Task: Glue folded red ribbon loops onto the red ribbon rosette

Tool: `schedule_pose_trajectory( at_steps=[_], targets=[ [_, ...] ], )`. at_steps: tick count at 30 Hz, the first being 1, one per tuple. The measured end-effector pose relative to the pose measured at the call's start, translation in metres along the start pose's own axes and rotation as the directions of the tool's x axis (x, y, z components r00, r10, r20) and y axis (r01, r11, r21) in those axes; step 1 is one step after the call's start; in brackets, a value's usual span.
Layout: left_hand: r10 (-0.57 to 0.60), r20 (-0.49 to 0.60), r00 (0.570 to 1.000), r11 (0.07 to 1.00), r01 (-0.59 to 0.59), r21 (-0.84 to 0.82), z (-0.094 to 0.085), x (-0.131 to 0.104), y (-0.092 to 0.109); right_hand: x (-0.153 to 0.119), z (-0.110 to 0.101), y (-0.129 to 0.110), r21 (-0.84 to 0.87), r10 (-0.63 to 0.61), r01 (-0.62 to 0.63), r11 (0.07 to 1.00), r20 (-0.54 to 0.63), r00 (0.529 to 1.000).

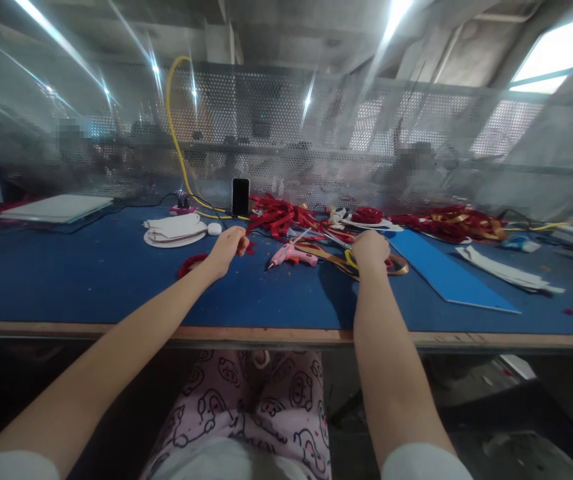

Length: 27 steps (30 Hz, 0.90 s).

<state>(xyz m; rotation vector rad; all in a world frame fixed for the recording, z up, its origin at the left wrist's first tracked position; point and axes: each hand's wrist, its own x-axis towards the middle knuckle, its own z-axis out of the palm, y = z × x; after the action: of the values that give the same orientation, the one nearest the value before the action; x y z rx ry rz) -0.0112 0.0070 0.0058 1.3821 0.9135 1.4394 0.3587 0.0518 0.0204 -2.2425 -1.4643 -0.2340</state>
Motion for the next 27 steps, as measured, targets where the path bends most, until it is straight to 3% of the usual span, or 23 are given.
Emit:
schedule_pose_trajectory(
  at_steps=[1,3,4,7,8,9,14,20,27],
  targets=[
    [0.003,0.000,1.000,1.000,-0.003,0.002,0.000,0.001,-0.002,-0.006,-0.004,-0.009,0.018,0.009,-0.009,1.000,-0.002,1.000],
    [-0.014,-0.019,1.000,1.000,0.014,0.001,0.000,0.002,-0.004,-0.019,-0.009,-0.030,0.175,-0.258,0.243,0.954,0.069,0.964],
    [-0.026,-0.034,0.999,1.000,0.026,-0.007,0.000,0.003,-0.006,-0.026,-0.010,-0.041,0.276,-0.394,0.342,0.898,0.162,0.905],
    [-0.035,-0.052,0.998,0.998,0.032,-0.061,-0.001,0.005,-0.007,-0.044,-0.007,-0.067,0.485,-0.657,0.459,0.745,0.411,0.631],
    [-0.032,-0.046,0.998,0.997,0.028,-0.077,-0.002,0.005,-0.007,-0.047,-0.005,-0.073,0.475,-0.689,0.502,0.722,0.437,0.578],
    [-0.031,-0.038,0.999,0.996,0.028,-0.083,-0.002,0.006,-0.007,-0.050,-0.002,-0.078,0.443,-0.696,0.537,0.718,0.443,0.565],
    [-0.054,-0.022,0.998,0.997,0.052,-0.052,-0.003,0.004,-0.004,-0.055,0.004,-0.085,0.421,-0.713,0.576,0.701,0.431,0.553],
    [-0.177,-0.039,0.983,0.982,0.174,-0.068,-0.005,0.005,-0.003,-0.066,-0.011,-0.092,0.508,-0.776,0.590,0.628,0.346,0.528],
    [-0.220,0.051,0.974,0.972,0.224,-0.075,-0.007,0.007,-0.009,-0.068,-0.002,-0.101,0.550,-0.712,0.579,0.602,0.041,0.701]
  ],
)
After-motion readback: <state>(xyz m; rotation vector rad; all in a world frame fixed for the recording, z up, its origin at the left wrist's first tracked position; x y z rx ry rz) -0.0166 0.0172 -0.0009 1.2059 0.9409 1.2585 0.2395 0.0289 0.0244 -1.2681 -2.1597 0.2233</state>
